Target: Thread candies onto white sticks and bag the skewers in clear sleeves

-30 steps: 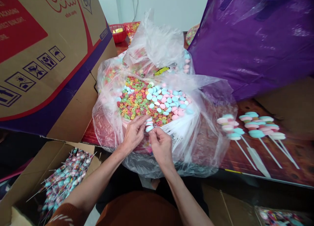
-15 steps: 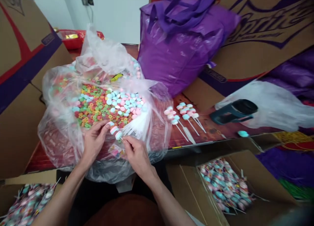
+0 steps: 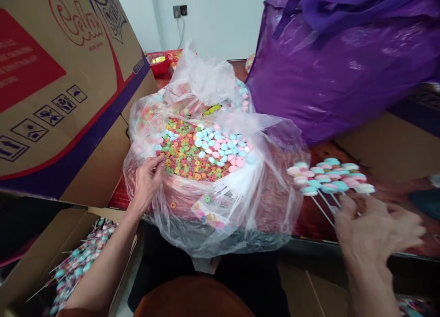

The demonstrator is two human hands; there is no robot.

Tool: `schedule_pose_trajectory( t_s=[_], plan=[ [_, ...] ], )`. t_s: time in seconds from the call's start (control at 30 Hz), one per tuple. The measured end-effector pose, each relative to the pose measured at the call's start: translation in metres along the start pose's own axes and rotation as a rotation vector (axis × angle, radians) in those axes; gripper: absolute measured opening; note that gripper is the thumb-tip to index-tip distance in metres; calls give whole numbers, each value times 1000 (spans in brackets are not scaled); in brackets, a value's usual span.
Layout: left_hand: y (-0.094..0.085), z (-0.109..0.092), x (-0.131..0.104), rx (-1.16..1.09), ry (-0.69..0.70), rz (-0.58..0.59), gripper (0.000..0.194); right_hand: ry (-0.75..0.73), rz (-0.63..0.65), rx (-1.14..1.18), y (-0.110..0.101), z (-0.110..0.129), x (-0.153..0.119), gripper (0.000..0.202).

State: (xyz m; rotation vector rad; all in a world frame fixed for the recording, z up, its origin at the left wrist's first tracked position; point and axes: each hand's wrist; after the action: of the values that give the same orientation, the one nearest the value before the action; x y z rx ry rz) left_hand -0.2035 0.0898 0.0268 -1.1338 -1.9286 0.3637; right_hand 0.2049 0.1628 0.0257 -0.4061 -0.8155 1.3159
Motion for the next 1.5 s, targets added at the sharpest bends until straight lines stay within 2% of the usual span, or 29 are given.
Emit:
schedule_pose_trajectory(
  t_s=[0.13,0.2,0.37,0.5,0.67,0.8,0.9,0.97,1.03,1.13,1.2,1.3,1.37,1.5],
  plan=[
    [0,-2,1,108,104,140,27,-122,74,-98,42,44,-25,34],
    [5,-3,4,130,145,184,27,-187,98,-157,61,58,-34,35],
    [13,2,12,174,130,237,27,-391,133,-288,91,66,-37,33],
    [14,8,16,190,110,227,27,-561,70,-201,99,60,-33,28],
    [25,5,34,244,118,262,24,-720,49,-226,92,60,-25,34],
    [41,-7,55,258,168,255,26,-704,59,-221,71,77,-24,37],
    [58,-18,71,252,213,264,27,-578,-63,2,49,97,-30,30],
    [71,-24,80,247,226,282,27,-400,-196,213,39,113,-37,27],
    [83,-27,85,248,238,310,25,-200,-248,420,39,125,-44,21],
    [92,-27,86,240,273,345,22,13,-152,594,50,130,-52,9],
    [92,-24,82,217,292,344,21,68,-58,575,55,123,-54,8],
    [86,-20,76,175,299,301,25,0,120,438,46,109,-55,4],
    [82,-18,75,172,323,308,30,-80,240,337,33,102,-53,10],
    [86,-20,81,199,416,467,29,-207,340,126,18,101,-51,21]
  ],
)
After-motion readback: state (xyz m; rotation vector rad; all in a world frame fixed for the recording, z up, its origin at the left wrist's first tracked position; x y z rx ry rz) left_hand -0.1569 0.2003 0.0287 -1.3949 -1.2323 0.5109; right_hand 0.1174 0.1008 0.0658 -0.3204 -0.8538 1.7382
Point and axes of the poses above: each hand's wrist, its own x-axis towards the middle knuckle, its own y-axis out of the palm, z = x × y, and after that the axes turned 13 degrees about y, right-handed
